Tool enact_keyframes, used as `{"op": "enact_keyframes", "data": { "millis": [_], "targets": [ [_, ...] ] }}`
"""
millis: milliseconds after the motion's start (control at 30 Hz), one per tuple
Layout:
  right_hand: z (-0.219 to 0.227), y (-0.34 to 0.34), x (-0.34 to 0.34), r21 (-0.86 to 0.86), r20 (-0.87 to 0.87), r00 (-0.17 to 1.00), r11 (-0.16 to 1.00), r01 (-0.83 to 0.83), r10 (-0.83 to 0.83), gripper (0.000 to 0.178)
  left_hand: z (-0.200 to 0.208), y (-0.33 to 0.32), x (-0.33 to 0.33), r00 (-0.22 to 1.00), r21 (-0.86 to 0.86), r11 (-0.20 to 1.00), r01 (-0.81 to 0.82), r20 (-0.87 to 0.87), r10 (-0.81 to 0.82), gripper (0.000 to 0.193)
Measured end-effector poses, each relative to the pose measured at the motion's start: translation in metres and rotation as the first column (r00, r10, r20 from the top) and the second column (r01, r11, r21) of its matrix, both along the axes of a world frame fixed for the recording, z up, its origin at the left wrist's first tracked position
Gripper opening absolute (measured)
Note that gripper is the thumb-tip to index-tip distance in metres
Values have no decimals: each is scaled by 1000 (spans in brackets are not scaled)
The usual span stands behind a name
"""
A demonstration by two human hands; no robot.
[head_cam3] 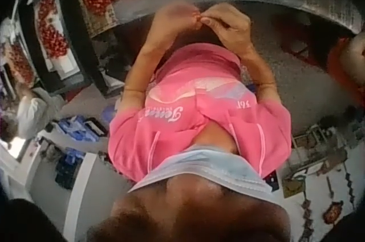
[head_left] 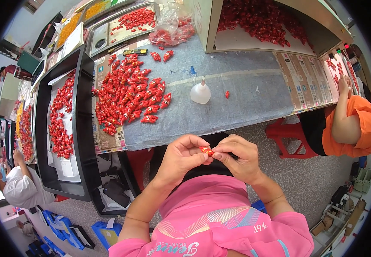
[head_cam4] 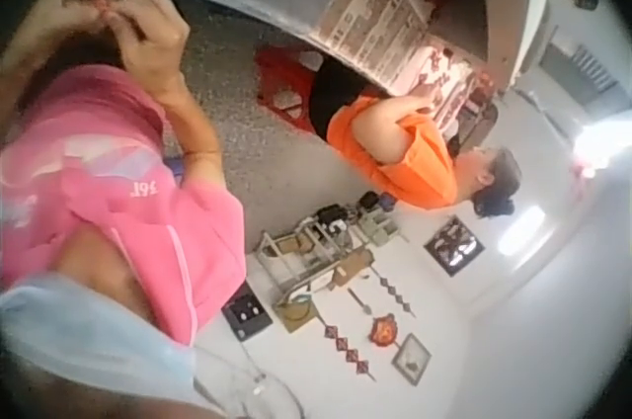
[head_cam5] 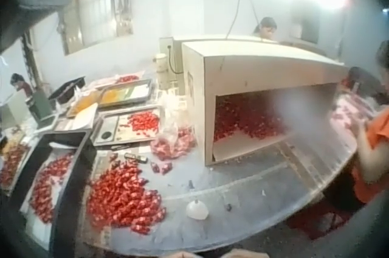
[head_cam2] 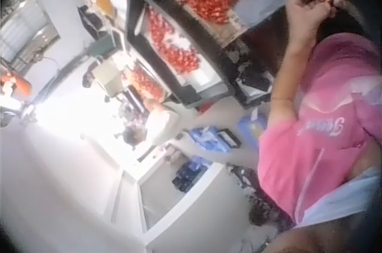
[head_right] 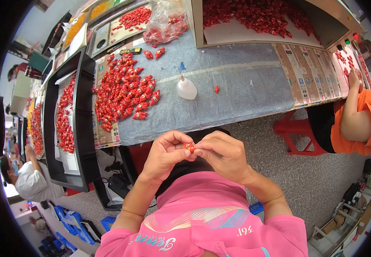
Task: The person assembles small figurines by hand, applying adhesive from a squeeze bottle and joining components together. The person transfers figurines from the table into a tray and glues additional figurine parts together.
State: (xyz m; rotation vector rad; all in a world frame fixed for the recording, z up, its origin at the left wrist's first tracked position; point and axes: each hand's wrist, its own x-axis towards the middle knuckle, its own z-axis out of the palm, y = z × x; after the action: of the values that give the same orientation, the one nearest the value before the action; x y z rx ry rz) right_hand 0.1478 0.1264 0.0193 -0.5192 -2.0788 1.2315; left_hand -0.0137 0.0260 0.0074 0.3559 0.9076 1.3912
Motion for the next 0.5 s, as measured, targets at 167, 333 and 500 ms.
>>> {"op": "enact_keyframes", "data": {
  "millis": [167, 333, 500],
  "targets": [
    [-3, -2, -1, 20, -12, 1000, 1000, 9, -8, 12, -1, -1, 2, 1000, -6, 1000, -10, -10, 10, 18],
    [-4, -2, -1, 20, -31, 999, 1000, 8, -7, 13, 1, -1, 3, 1000, -37, 999, -12, -10, 11, 17],
    [-4, -1, 0, -34, -20, 1000, 999, 17, -17, 10, 1, 0, 3, 1000, -57, 998, -7, 8, 7, 16]
  ]
}}
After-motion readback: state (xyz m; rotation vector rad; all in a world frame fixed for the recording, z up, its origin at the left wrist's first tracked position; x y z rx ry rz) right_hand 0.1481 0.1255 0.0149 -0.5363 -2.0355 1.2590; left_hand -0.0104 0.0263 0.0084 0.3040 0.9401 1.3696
